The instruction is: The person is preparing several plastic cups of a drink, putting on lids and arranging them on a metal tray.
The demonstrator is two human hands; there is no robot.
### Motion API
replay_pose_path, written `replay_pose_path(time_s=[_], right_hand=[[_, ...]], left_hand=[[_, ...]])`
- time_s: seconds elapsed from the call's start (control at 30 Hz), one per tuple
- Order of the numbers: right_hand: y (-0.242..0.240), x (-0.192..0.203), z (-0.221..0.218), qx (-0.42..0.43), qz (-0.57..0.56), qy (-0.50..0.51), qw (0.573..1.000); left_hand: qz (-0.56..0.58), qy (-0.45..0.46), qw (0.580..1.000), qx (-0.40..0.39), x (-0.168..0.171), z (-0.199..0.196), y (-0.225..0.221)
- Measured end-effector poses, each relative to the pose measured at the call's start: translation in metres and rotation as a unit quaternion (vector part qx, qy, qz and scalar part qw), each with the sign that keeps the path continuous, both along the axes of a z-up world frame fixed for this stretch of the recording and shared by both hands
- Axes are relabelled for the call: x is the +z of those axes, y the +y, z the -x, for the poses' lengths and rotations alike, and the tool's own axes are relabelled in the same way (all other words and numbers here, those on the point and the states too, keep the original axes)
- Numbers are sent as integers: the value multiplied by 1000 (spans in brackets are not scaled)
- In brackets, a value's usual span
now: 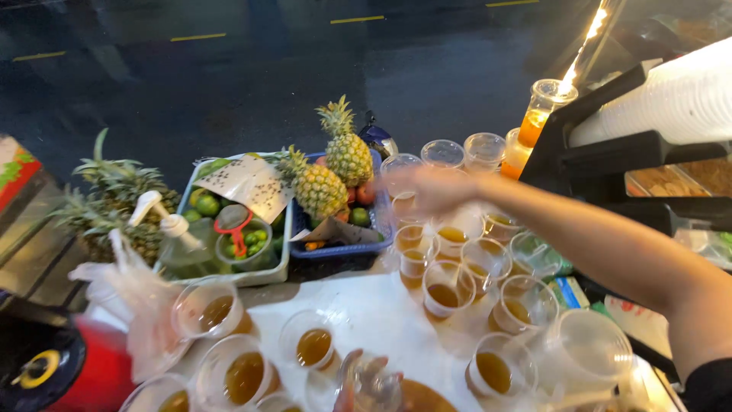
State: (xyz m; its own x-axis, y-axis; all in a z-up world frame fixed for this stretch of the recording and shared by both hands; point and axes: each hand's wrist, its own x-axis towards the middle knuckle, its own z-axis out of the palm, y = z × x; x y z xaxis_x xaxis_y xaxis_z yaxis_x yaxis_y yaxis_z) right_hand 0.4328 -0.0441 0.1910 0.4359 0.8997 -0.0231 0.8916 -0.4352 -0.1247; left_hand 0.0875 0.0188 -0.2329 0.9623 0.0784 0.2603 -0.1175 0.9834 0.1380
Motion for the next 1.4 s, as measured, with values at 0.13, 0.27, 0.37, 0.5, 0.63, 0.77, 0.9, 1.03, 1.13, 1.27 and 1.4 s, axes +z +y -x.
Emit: replay_pose_path(time_s=[0.13, 0.27, 0.37, 0.5, 0.63, 0.77, 0.9, 1.03, 1.13, 1.27, 1.4], right_hand=[[-18, -34, 141, 339, -22, 274, 900], [-35, -63, 215, 434, -75, 272, 856], [-35, -73, 233, 409, -67, 274, 868], [-31, -74, 253, 408, -46, 276, 869], [-25, -68, 267, 385, -50, 313, 867], [-5, -88, 244, 332, -131, 225, 907], [35, -135, 204, 287, -178, 109, 935], [59, -160, 204, 245, -175, 72, 951], [67, -167, 211, 238, -171, 63, 954], [69, -173, 216, 243, -169, 16, 955], [70, -183, 222, 220, -164, -29, 961]], left_hand=[[10, 59, 998, 27, 124, -5, 1], [49, 245, 961, 115, 175, 33, -23], [20, 157, 983, 98, 178, 57, -30], [46, 173, 977, 117, 191, 77, -34], [75, 102, 986, 105, 195, 98, -34], [21, 150, 977, 150, 201, 109, -25], [19, 178, 971, 157, 212, 119, -32], [0, 175, 971, 166, 211, 124, -35], [-2, 184, 968, 170, 209, 129, -37], [4, 185, 967, 175, 213, 133, -39], [5, 198, 967, 163, 210, 132, -39]])
